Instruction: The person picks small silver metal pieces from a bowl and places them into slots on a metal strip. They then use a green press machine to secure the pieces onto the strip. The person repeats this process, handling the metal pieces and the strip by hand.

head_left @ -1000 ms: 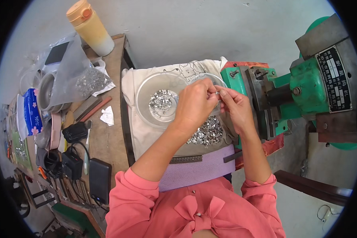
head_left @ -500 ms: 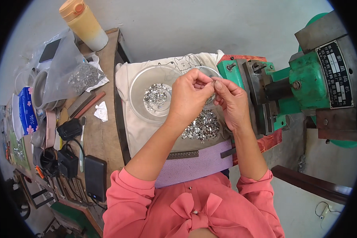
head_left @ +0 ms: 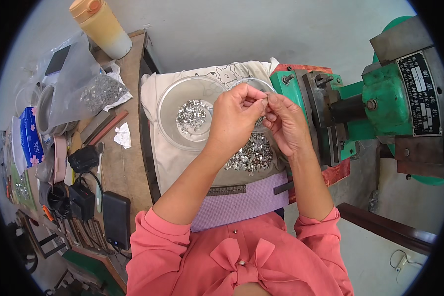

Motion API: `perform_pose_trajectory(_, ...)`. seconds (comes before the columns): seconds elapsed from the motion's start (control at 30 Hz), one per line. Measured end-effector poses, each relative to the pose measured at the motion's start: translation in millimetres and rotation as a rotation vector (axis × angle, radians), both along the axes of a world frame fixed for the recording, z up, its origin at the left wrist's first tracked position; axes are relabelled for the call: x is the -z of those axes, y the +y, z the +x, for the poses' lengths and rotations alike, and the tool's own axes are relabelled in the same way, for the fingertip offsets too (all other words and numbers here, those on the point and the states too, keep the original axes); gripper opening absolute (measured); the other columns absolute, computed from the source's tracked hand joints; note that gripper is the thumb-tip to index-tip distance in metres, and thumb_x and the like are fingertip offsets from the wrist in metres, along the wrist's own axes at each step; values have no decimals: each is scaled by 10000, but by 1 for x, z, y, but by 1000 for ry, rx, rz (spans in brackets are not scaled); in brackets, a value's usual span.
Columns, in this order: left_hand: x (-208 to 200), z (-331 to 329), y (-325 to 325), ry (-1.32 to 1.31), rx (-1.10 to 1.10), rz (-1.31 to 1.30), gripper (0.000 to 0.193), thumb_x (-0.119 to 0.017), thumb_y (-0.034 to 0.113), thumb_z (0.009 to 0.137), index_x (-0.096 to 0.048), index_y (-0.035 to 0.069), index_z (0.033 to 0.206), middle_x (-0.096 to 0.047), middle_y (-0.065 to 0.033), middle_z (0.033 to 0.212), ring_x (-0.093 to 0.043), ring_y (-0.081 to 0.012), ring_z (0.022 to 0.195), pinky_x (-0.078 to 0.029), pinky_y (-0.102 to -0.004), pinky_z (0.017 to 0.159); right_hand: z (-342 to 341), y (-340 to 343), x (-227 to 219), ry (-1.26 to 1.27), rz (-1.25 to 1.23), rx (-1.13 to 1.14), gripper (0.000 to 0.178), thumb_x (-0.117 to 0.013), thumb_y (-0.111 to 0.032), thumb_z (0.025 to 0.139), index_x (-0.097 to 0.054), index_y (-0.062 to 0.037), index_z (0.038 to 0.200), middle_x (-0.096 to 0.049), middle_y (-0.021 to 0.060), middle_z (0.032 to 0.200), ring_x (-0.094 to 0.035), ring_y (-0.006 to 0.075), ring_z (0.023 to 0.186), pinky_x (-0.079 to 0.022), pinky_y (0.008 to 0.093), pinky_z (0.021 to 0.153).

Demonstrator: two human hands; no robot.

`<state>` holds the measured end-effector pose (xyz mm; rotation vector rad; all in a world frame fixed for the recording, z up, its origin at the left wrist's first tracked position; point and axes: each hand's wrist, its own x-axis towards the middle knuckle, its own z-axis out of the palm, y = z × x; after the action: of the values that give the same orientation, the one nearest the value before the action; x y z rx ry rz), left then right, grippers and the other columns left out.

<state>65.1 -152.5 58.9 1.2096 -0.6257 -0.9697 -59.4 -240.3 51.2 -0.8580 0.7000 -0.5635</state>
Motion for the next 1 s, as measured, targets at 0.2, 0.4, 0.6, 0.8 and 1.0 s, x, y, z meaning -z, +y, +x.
perform_pose_trajectory(0.2, 10, -1, -1, -71, -55, -32, 94, -670, 33, 906, -682, -49, 949, -725, -88, 821, -682, -113, 754, -552, -273, 700, 4, -1, -1, 202, -247, 63, 211, -775, -228, 897, -739, -25, 941, -652, -27, 762, -508, 41, 630, -437, 207, 555)
perform_pose_trajectory(0.4, 13, -2, 2, -141, -65, -22, 109, -672, 27, 896, -695, -52, 967, -731, -93, 842, -686, -113, 777, -547, -270, 712, 6, -3, -1, 295, -402, 87, 213, -781, -230, 893, -745, -21, 885, -648, -25, 719, -494, 40, 599, -415, 211, 543)
perform_pose_trajectory(0.6, 7, 5, 3, 47, 12, -1, 107, -683, 13, 919, -660, -50, 1002, -698, -76, 923, -660, -105, 836, -543, -250, 777, 9, 5, -11, 302, -501, 93, 216, -779, -238, 896, -747, -24, 888, -646, -25, 708, -500, 40, 596, -399, 208, 538)
perform_pose_trajectory(0.8, 3, 1, 4, 32, -32, -57, 90, -690, 23, 919, -657, -36, 980, -691, -63, 913, -652, -98, 819, -542, -247, 763, 8, 8, -15, 295, -459, 103, 227, -789, -246, 885, -751, -23, 906, -650, -26, 724, -504, 39, 604, -403, 204, 549)
perform_pose_trajectory(1.0, 11, -3, 5, -19, -69, -123, 89, -690, 26, 883, -678, -45, 936, -724, -82, 839, -680, -95, 774, -545, -250, 704, 3, 5, -12, 200, -289, 82, 216, -800, -224, 872, -753, -19, 918, -657, -29, 747, -507, 40, 614, -407, 203, 558)
